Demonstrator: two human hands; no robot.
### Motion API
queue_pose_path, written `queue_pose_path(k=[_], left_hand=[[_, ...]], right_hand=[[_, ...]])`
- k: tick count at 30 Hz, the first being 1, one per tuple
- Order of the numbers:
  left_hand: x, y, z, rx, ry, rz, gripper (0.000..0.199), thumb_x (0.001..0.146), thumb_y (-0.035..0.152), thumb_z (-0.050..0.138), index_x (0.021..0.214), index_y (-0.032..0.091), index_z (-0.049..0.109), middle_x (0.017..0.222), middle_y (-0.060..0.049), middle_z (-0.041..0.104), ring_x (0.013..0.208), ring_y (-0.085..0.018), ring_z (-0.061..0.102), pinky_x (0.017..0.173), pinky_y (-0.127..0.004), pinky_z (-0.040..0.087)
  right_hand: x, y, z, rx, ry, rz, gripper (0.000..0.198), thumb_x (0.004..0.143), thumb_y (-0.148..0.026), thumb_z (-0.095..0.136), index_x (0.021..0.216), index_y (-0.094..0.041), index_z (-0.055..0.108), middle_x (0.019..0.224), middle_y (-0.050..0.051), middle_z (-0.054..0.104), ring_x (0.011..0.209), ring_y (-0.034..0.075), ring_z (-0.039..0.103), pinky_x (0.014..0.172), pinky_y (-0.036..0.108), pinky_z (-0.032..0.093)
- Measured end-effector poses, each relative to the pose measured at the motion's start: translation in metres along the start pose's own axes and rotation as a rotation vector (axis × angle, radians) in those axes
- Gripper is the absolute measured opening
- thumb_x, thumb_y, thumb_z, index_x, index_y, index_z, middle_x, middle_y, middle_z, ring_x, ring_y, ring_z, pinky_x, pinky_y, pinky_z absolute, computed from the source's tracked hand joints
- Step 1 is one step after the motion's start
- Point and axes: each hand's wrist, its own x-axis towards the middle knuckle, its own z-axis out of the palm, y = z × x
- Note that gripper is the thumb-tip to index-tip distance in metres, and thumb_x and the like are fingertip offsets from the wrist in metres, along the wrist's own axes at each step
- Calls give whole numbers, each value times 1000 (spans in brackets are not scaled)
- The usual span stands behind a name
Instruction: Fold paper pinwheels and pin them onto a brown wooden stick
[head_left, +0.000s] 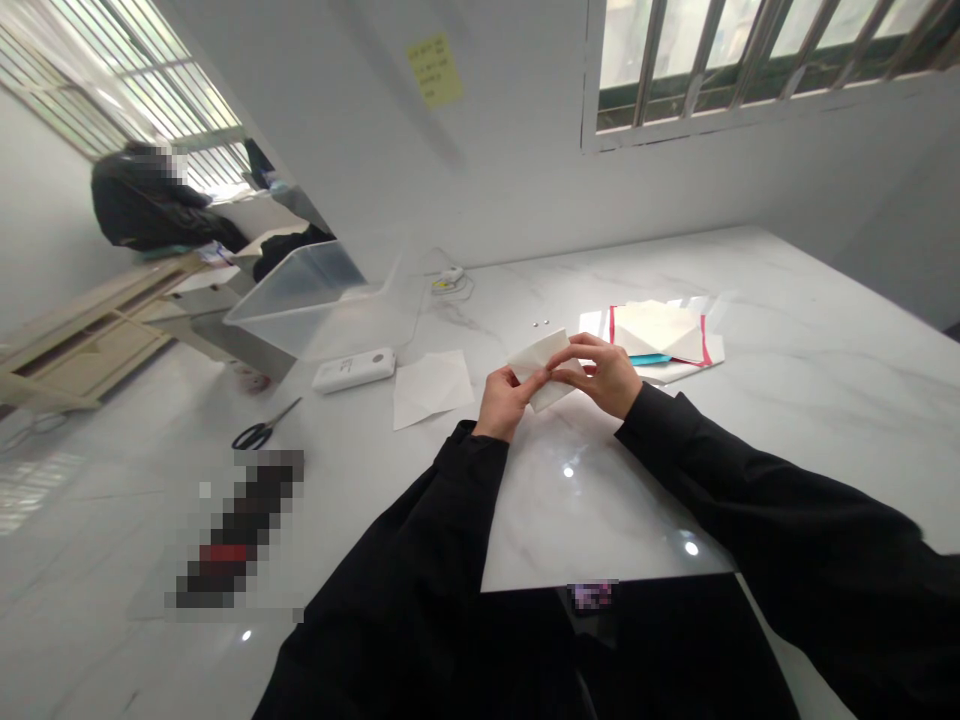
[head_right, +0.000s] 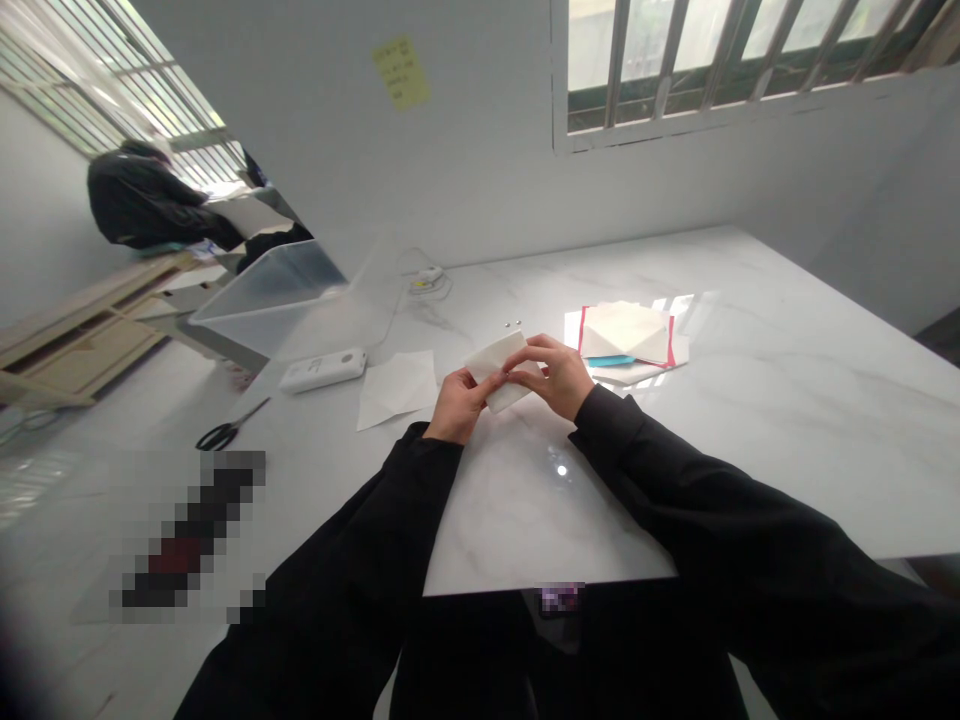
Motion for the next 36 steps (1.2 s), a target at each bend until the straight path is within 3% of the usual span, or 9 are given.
queue_pose_path(k=[12,19,25,36], left_hand=[[-1,1,2,0,14,-46,57,60,52,95,95,11,78,89,-10,79,77,-21,70,73,-32,54],[0,-3,0,27,29,-24,58,61,54,94,95,11,78,89,-10,79,76,-21,70,73,-32,54],[0,0,3,21,23,-3,57,60,54,94,94,11,78,86,-9,78,76,-21,69,74,-32,54],[0,-2,1,52,8,21,53,63,53,93,92,12,79,84,-8,78,75,-21,69,73,-31,53]], right_hand=[[5,12,-4,34,-37,13,23,91,-47,72,88,-24,79,100,7,68,89,22,64,67,32,56],[5,19,-4,106,-65,26,27,89,-52,74,88,-26,79,107,8,65,97,24,65,74,37,59],[3,15,-5,24,-46,-9,24,89,-51,75,88,-27,80,110,7,65,96,23,65,84,43,60],[3,18,-2,52,-40,26,25,87,-51,77,87,-26,80,109,8,65,94,23,66,80,42,61]])
